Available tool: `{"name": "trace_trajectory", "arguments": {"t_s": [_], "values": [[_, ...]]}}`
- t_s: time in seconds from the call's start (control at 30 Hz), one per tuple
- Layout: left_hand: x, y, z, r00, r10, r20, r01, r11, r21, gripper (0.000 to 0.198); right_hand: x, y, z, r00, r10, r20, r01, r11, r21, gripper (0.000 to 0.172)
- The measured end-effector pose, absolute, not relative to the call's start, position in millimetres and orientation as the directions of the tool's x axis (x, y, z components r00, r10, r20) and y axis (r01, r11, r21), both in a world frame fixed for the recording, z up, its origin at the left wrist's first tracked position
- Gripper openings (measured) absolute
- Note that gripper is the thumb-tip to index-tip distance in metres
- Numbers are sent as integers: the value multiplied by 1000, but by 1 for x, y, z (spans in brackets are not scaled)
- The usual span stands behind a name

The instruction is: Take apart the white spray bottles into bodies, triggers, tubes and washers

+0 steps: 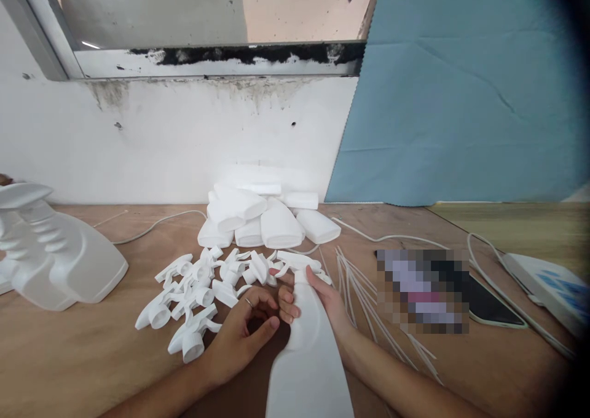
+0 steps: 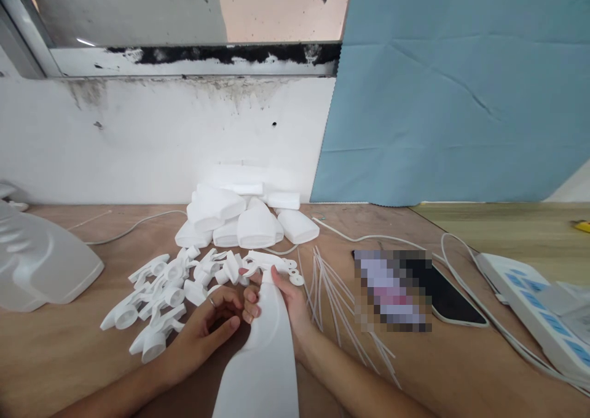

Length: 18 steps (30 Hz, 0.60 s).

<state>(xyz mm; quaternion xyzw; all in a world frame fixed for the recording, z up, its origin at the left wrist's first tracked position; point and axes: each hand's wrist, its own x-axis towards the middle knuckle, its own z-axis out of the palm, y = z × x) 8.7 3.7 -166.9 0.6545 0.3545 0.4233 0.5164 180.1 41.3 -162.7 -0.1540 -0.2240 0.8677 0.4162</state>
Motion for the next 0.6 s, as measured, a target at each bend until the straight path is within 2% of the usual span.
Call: {"name": "trace_trajectory", "arguments": {"t_s": [0.23, 0.37, 0.6], "values": [[7, 2, -165, 416, 903, 112, 183, -203, 962, 27, 182, 45, -165, -622, 780, -69, -649, -564, -511, 35], [7, -1, -158, 452, 885, 109, 202, -220, 954, 32, 181, 44, -164, -622, 780, -66, -654, -565, -504, 34], [-2, -11, -151, 590, 796, 136, 257, -344, 903, 44, 183, 43, -163, -585, 806, -92, -669, -543, -507, 28]]}}
